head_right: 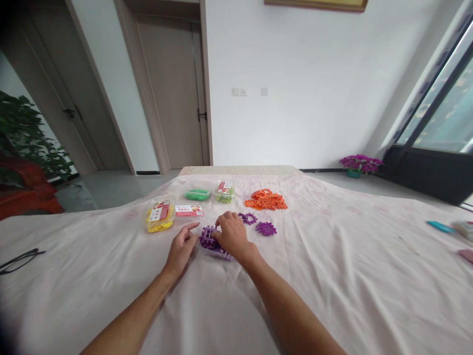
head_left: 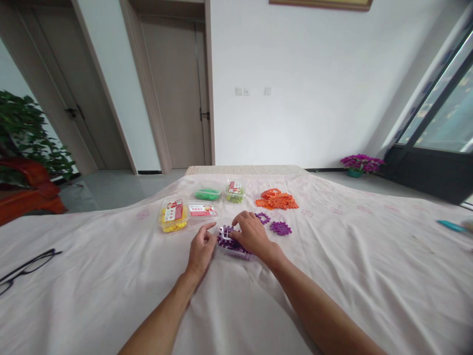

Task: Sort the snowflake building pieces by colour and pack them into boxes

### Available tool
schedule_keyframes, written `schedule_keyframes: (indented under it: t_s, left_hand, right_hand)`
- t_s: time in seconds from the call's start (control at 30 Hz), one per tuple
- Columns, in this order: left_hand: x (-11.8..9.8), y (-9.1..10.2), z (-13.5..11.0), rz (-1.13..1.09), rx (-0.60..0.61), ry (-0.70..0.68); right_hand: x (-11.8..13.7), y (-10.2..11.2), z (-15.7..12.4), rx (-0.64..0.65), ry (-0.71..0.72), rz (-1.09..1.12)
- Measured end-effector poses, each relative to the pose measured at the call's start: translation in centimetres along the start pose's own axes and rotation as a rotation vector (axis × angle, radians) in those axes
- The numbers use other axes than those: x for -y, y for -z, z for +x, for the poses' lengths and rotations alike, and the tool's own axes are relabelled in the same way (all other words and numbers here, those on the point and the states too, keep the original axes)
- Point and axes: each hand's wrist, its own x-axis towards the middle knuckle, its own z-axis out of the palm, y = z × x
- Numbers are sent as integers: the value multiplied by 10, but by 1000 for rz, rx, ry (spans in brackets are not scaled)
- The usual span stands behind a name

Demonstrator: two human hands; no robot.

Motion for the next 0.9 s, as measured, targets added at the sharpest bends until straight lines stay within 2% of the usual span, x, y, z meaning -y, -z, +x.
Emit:
schedule_keyframes:
  t_s: [0.17, 0.3, 0.4, 0.5, 0.57, 0.63, 0.73, 0.9]
  left_hand:
    - [-4, -1, -2, 24, -16, -22]
    - [-6, 1, -4, 41, -51, -34]
    - [-4, 1, -5, 56, -79, -27]
    - [0, 1, -5, 68, -105, -25]
    - [2, 0, -4, 58, -114, -26]
    - [4, 0, -4, 43, -118, -27]
    - [5, 1, -4, 39, -152, -25]
    - [3, 4, -5, 12, -190, 11]
  right_hand:
    - [0, -2, -1, -11, -42, 4]
    - [-11, 7, 4, -28, -28, 121]
    - [-39, 20, 12, -60, -74, 192]
    - [-75, 28, 15, -84, -198, 130]
    - [-95, 25, 14, -81, -286, 43]
    - [-106, 16, 11, -60, -312, -27]
    - [-107, 0, 7, -20, -240, -88]
    - [-92, -14, 4, 54, -92, -122]
